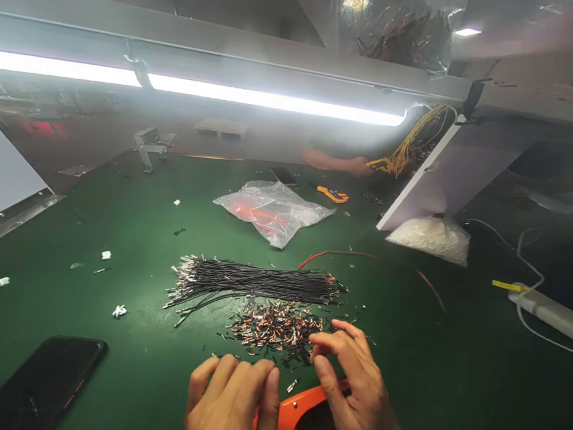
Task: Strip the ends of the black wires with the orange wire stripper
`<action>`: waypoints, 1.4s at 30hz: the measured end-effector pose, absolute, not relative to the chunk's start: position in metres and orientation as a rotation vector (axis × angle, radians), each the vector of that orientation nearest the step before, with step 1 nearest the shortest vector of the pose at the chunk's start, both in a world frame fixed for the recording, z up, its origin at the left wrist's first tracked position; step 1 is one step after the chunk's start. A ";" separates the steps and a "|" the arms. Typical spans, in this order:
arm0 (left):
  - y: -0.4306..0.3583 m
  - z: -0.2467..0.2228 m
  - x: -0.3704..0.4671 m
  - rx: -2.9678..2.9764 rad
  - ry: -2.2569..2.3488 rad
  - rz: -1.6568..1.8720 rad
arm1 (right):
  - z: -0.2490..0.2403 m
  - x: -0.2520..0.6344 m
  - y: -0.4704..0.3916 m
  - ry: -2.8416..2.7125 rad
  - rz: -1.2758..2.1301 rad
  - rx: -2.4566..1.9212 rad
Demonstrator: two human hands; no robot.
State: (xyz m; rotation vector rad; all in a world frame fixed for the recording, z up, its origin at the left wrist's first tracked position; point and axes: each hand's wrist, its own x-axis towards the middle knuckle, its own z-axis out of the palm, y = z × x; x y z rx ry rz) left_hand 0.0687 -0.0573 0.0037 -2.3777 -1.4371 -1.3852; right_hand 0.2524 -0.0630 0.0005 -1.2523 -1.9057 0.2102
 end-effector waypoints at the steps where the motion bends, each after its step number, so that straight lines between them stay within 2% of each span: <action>1: -0.056 0.006 0.066 -2.371 -1.459 -1.419 | 0.001 0.255 -0.063 -1.903 0.199 -1.282; 11: -0.037 0.012 0.042 -2.237 -1.536 -1.437 | 0.018 0.252 -0.073 -2.405 0.295 -1.274; 19: -0.037 0.013 0.041 -2.183 -1.494 -1.484 | -0.005 0.263 -0.090 -2.528 -0.235 -1.303; 30: -0.037 0.011 0.037 -2.130 -1.753 -1.604 | 0.007 0.253 -0.085 -2.805 -0.265 -1.321; 32: -0.038 0.017 0.037 -2.028 -1.888 -1.660 | 0.022 0.252 -0.082 -2.822 -0.114 -1.336; 34: -0.039 0.023 0.038 -1.853 -2.088 -1.697 | 0.043 0.257 -0.080 -2.757 0.185 -1.381; 37: -0.040 0.032 0.040 -1.679 -2.286 -1.695 | 0.069 0.269 -0.075 -2.344 0.631 -1.573; 42: -0.037 0.029 0.039 -1.831 -2.092 -1.732 | 0.057 0.268 -0.064 -1.635 1.527 -1.139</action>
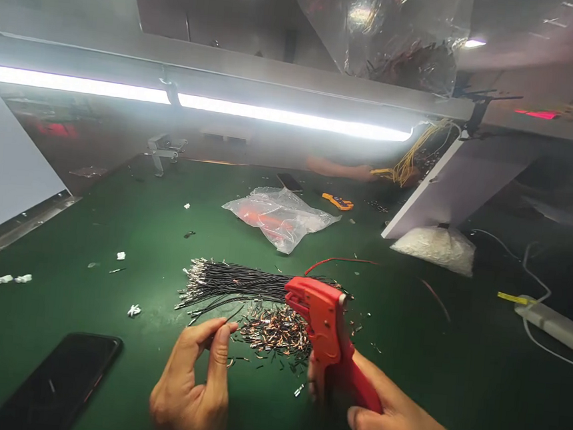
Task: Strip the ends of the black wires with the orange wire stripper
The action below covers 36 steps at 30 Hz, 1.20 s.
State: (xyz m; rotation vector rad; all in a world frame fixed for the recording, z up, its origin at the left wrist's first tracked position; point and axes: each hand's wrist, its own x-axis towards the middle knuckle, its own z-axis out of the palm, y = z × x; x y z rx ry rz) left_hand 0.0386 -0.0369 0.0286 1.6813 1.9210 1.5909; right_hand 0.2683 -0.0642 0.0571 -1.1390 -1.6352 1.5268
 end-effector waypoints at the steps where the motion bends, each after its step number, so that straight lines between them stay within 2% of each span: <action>1: -0.036 0.026 0.038 1.745 1.883 1.604 | 0.050 0.263 -0.063 -1.491 1.699 -0.985; 2: -0.036 0.024 0.038 1.814 1.835 1.614 | 0.043 0.256 -0.061 -1.335 1.839 -0.915; 4: -0.036 0.019 0.039 1.923 1.717 1.640 | 0.031 0.243 -0.061 -1.136 1.903 -0.807; 10: -0.039 0.011 0.050 2.023 1.294 1.676 | 0.023 0.227 -0.068 -0.868 1.824 -0.616; 14: -0.037 0.001 0.056 2.124 1.169 1.689 | 0.024 0.229 -0.072 -0.749 1.797 -0.526; 19: -0.035 -0.012 0.056 2.273 1.187 1.640 | 0.024 0.228 -0.071 -0.789 1.732 -0.528; 27: -0.035 -0.009 0.052 2.319 1.189 1.594 | 0.024 0.228 -0.074 -0.941 1.739 -0.782; 36: -0.037 -0.010 0.055 2.335 1.229 1.604 | 0.014 0.229 -0.073 -0.915 1.767 -0.727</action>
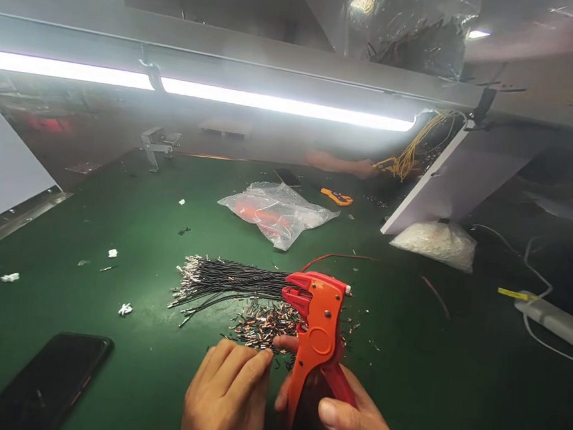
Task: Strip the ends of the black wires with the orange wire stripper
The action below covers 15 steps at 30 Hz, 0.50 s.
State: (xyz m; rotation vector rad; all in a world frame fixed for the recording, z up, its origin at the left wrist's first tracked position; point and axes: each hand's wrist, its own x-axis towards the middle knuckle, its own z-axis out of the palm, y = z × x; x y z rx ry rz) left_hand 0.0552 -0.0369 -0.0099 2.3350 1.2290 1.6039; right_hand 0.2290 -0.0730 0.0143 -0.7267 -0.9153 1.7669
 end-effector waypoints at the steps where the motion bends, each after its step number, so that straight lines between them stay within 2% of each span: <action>1: -0.038 -0.009 0.056 2.322 1.224 1.603 | 0.014 0.229 -0.072 -0.919 1.778 -0.706; 6: -0.044 0.003 0.060 2.095 1.189 1.646 | 0.014 0.228 -0.071 -0.901 1.844 -0.638; 10: -0.045 0.010 0.056 1.895 1.319 1.529 | 0.019 0.225 -0.073 -0.804 1.877 -0.586; 15: -0.040 0.012 0.050 1.986 1.065 1.403 | 0.020 0.226 -0.074 -0.751 1.882 -0.486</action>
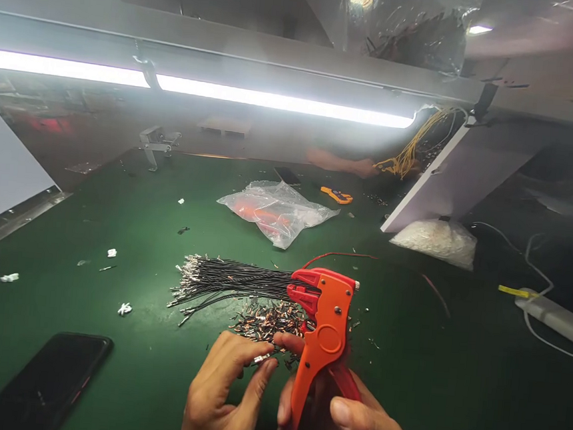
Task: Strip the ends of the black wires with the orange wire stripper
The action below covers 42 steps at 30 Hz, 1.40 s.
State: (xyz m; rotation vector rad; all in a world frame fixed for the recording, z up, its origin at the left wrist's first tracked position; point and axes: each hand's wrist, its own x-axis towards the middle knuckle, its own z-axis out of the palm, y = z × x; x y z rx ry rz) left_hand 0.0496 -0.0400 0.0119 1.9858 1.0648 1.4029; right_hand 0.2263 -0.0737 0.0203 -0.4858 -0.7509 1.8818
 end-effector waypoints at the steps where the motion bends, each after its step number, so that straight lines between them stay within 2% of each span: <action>1: -0.040 0.012 0.050 1.947 1.065 1.401 | 0.019 0.227 -0.073 -0.739 1.890 -0.472; 11: -0.047 0.011 0.062 1.707 1.060 1.505 | 0.013 0.227 -0.073 -0.743 1.946 -0.434; 19: -0.044 0.000 0.061 2.063 1.106 1.566 | 0.012 0.228 -0.074 -0.799 1.940 -0.503; 23: -0.042 -0.007 0.056 2.285 1.185 1.456 | 0.014 0.227 -0.073 -0.852 1.930 -0.494; 29: -0.038 -0.001 0.049 2.386 1.311 1.553 | 0.012 0.226 -0.076 -0.776 1.901 -0.447; 36: -0.045 0.008 0.057 1.846 1.321 1.586 | 0.009 0.230 -0.075 -0.731 1.934 -0.451; 42: -0.046 0.025 0.064 1.112 1.233 1.229 | 0.011 0.228 -0.075 -0.731 1.953 -0.424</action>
